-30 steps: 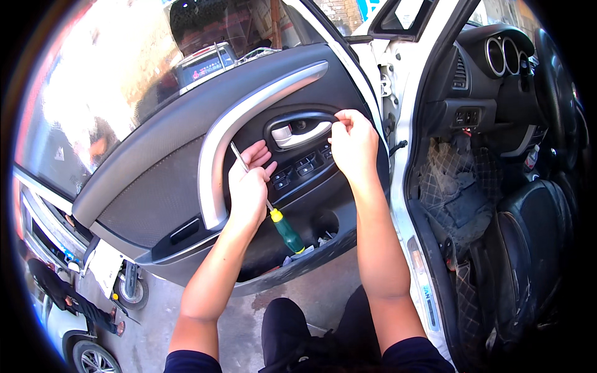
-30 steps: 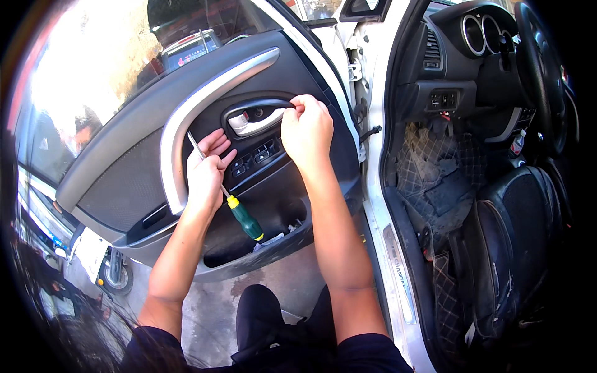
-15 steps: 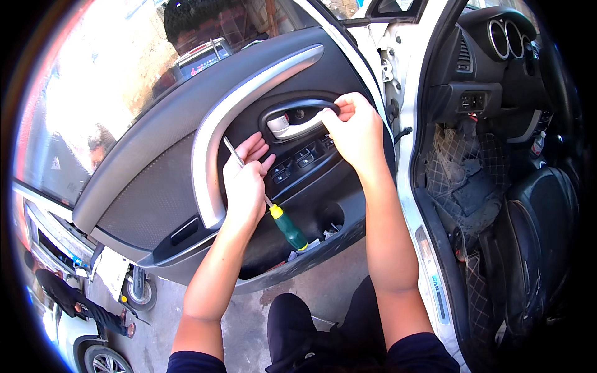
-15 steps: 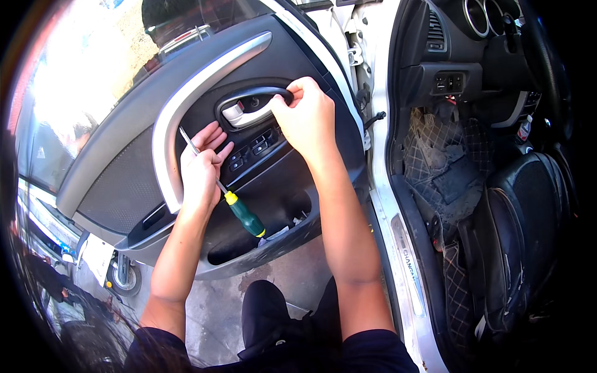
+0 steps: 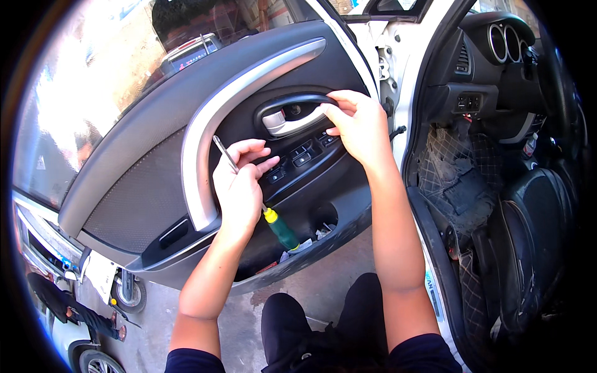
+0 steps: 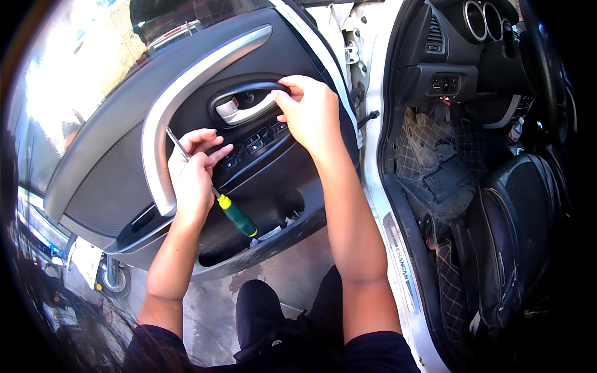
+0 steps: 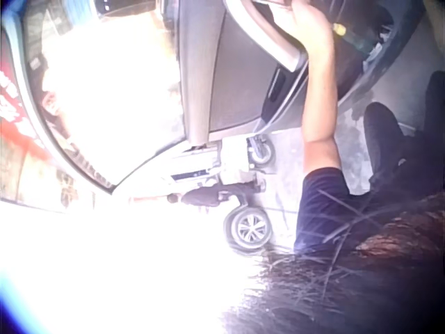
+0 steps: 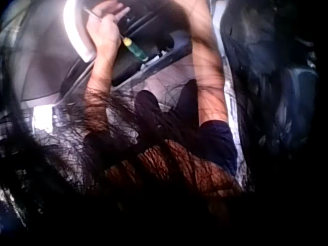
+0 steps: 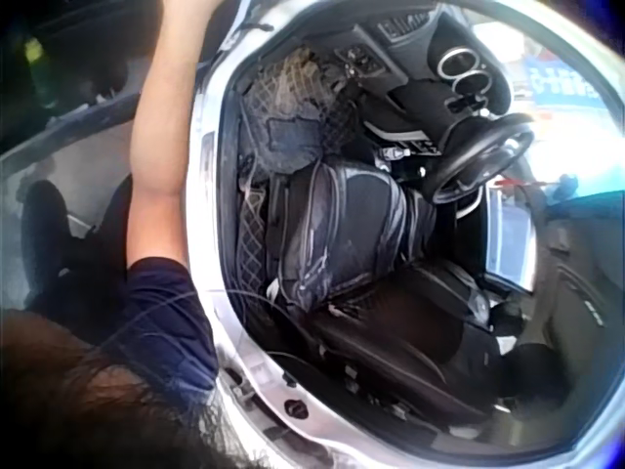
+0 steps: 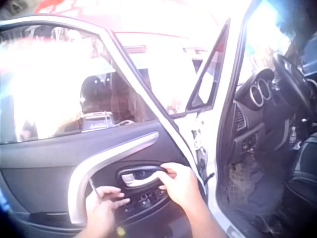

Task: The person uses a screwdriver to remove screws from the interior car door panel, including the door handle and lower trim. They then pry the panel loose and detach it from the door frame.

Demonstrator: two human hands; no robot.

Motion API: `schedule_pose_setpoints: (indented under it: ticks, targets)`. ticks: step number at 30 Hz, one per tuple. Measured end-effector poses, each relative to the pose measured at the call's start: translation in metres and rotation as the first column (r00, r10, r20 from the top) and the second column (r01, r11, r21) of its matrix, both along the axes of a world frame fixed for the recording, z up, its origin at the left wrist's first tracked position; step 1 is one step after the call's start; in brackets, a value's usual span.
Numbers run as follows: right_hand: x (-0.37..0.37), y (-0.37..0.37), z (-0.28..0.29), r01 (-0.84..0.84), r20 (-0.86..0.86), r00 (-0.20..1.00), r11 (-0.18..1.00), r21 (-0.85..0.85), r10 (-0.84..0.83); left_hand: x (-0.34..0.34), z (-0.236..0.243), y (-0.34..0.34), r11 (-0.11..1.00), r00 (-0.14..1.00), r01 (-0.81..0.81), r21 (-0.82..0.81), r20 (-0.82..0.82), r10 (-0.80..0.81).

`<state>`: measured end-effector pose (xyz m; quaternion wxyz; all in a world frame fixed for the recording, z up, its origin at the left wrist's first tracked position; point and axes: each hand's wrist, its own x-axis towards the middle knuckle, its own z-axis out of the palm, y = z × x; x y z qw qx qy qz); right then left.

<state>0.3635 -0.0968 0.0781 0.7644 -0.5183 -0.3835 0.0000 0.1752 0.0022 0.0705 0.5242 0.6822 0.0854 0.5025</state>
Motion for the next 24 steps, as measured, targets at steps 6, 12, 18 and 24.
schedule_pose_setpoints:
  ticks: [6, 12, 18, 24]
  targets:
    - [0.007, -0.006, 0.005, -0.086, 0.038, 0.995, 0.992, -0.089, 0.089, 0.0, 0.001, 0.002, 0.997, 0.998, 0.037, -0.069, 0.052, -0.034]
    - [0.005, -0.006, 0.009, -0.094, 0.052, 0.993, 0.986, -0.139, 0.102, 0.0, 0.0, 0.001, 0.997, 0.997, -0.024, -0.072, 0.077, 0.03]
    - [0.009, -0.003, 0.01, -0.104, 0.089, 0.989, 0.98, -0.171, 0.121, 0.002, -0.005, 0.002, 1.0, 0.994, -0.001, -0.017, 0.112, 0.002]
    - [0.026, -0.015, 0.017, -0.218, 0.15, 0.951, 0.931, -0.294, 0.27, 0.003, -0.003, 0.003, 0.998, 0.999, -0.035, 0.058, 0.036, 0.033]
